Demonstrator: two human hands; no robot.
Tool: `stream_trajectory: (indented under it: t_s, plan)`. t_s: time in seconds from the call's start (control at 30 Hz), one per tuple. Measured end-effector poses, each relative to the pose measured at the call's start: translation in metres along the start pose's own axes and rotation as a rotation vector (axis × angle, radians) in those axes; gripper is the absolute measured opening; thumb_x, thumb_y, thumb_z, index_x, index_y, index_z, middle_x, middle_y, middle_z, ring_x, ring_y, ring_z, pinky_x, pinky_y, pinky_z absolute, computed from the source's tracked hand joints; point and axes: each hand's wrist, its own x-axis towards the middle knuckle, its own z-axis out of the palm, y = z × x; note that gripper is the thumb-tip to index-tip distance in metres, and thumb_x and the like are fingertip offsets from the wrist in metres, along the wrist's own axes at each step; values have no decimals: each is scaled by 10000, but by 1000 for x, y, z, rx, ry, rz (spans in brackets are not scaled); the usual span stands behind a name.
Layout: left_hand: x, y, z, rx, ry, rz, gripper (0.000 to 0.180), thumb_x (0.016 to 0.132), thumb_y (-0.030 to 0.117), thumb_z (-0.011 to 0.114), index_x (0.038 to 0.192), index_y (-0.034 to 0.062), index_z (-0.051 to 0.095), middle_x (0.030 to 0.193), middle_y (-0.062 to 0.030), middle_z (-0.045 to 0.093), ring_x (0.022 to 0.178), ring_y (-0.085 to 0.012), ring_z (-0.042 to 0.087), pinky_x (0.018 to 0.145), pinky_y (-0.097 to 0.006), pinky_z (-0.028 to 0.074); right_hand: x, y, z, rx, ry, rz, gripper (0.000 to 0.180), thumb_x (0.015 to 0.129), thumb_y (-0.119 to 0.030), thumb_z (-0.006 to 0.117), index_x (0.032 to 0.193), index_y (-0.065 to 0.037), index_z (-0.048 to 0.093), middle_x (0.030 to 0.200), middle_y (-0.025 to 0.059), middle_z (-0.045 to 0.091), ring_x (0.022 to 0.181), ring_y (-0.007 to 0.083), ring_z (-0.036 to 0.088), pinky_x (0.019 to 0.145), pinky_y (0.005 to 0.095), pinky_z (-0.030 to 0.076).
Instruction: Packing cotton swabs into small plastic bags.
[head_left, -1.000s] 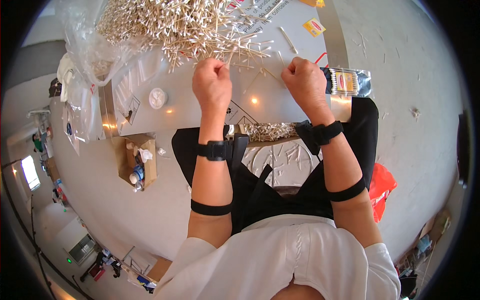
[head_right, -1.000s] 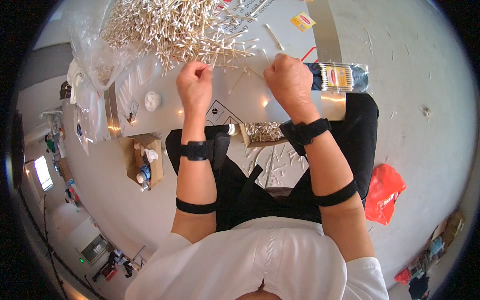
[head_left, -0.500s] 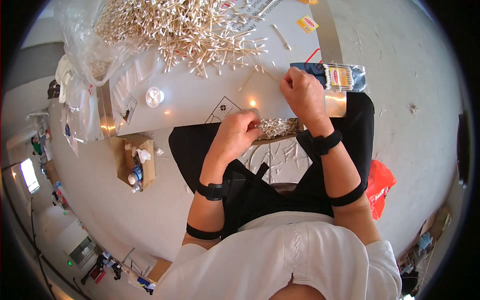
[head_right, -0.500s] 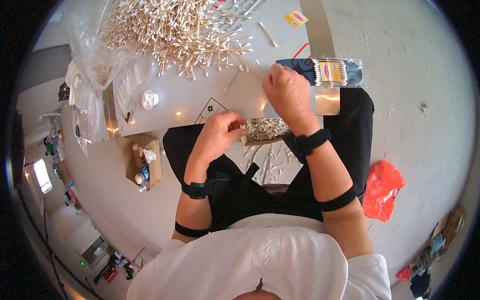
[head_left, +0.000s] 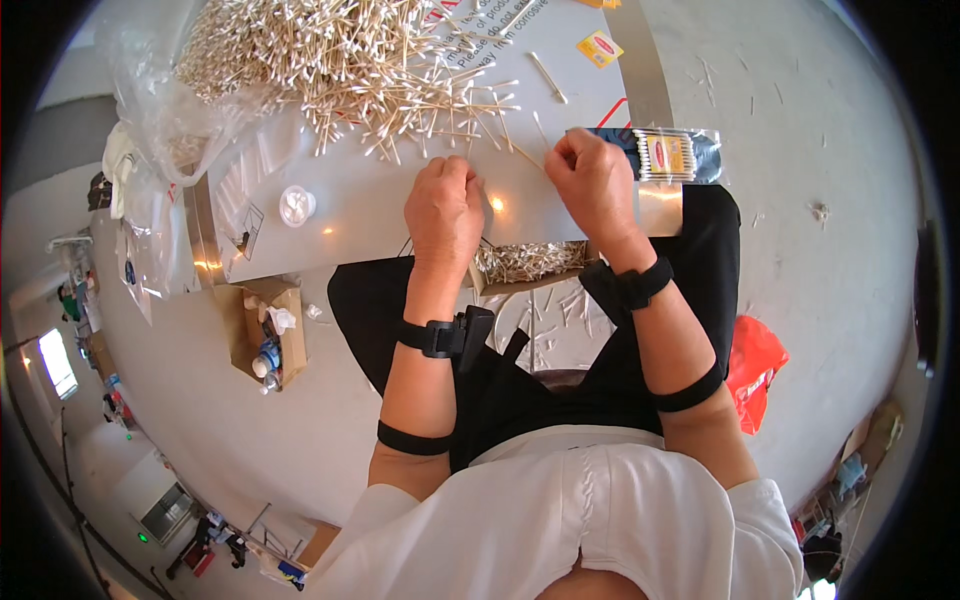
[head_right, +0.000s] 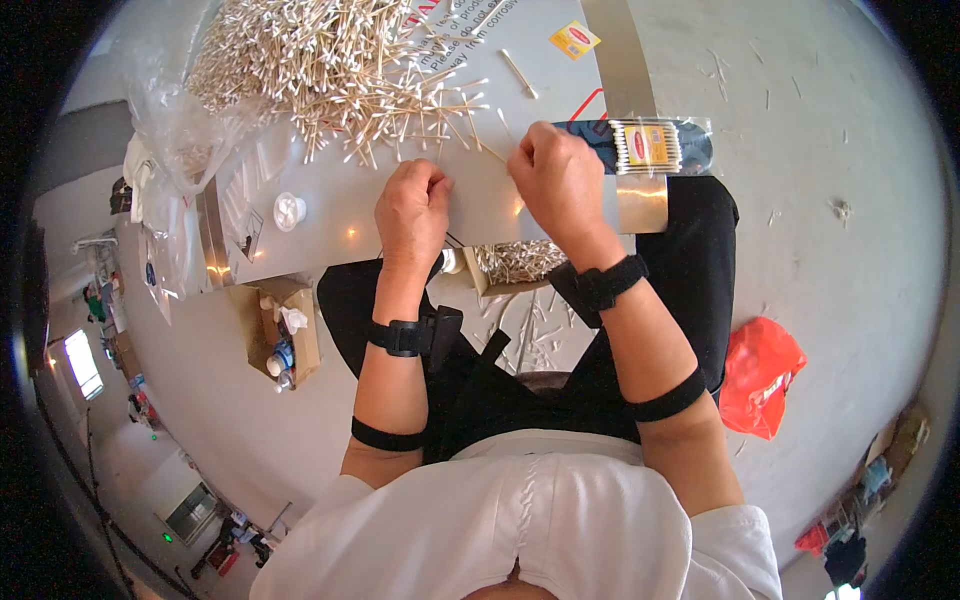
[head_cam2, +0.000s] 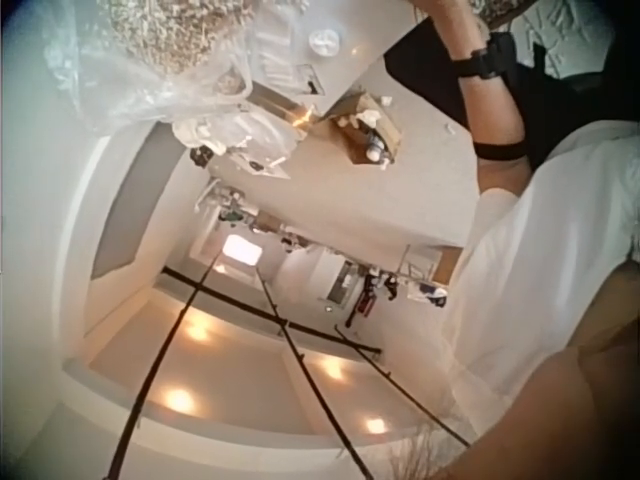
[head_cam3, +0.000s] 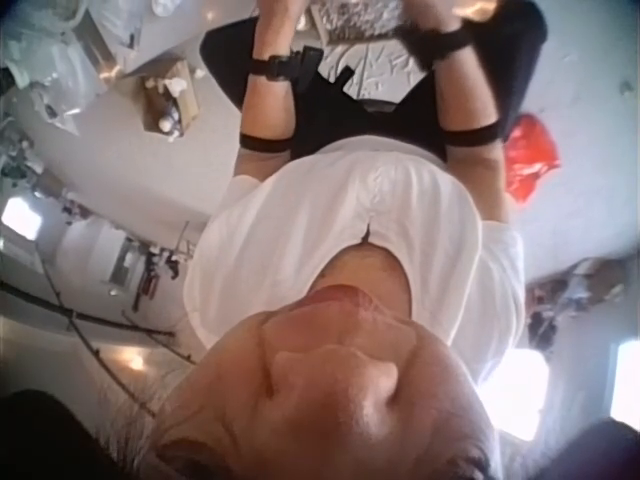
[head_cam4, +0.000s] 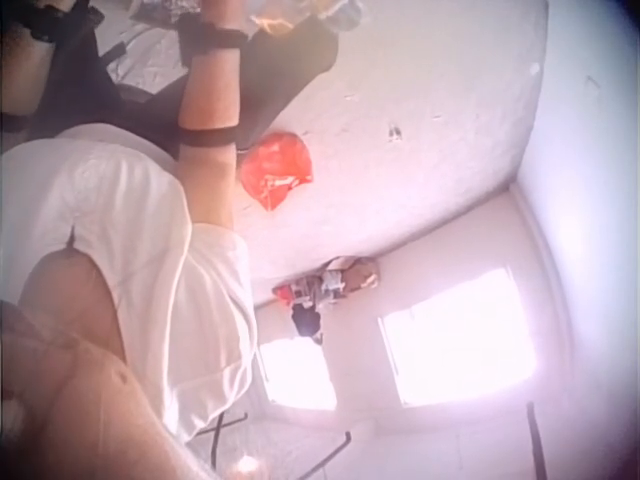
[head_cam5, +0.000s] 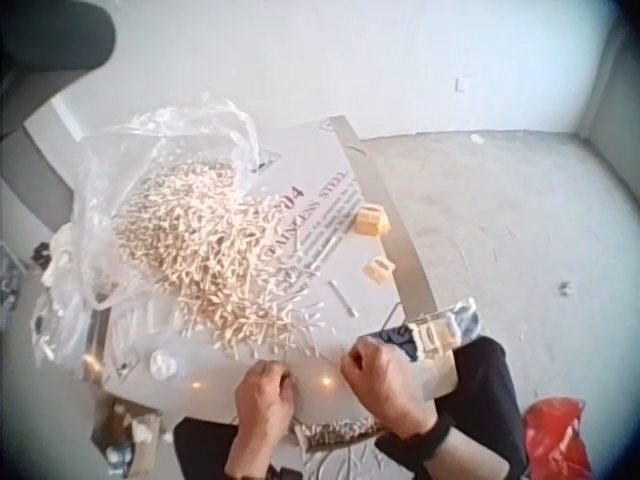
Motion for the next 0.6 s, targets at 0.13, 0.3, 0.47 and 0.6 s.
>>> stream_trajectory:
  t_s: [0.13, 0.3, 0.47, 0.6]
  plan:
    - [-1, 0, -1, 25, 27, 72, 110, 780, 11, 674, 829, 31, 577, 835, -119, 604, 844, -344, 603, 708, -454, 484, 34, 3, -3, -42, 127, 10, 164, 820, -161, 634, 726, -29, 607, 710, 164, 654, 696, 370, 658, 613, 452, 523]
    - [-5, 1, -4, 18, 16, 75, 130, 779, 24, 696, 821, 23, 573, 815, -128, 608, 789, -344, 607, 681, -443, 484, 71, 14, 4, -201, 214, -110, 190, 840, -202, 629, 776, -24, 614, 748, 173, 666, 709, 358, 661, 635, 445, 518]
    - [-10, -1, -3, 14, 39, 69, 134, 789, 43, 712, 816, 17, 583, 798, -129, 614, 727, -319, 616, 659, -420, 489, 76, 12, 6, -454, 42, -66, 209, 844, -229, 583, 776, -37, 626, 791, 181, 678, 757, 384, 656, 665, 474, 528]
    - [-12, -13, 3, -51, 78, -85, 167, 779, 74, 720, 866, 49, 579, 852, -106, 601, 845, -335, 602, 710, -443, 488, 59, 9, -6, -421, -32, 6, 184, 820, -198, 592, 744, -33, 626, 779, 184, 675, 748, 379, 655, 657, 475, 523]
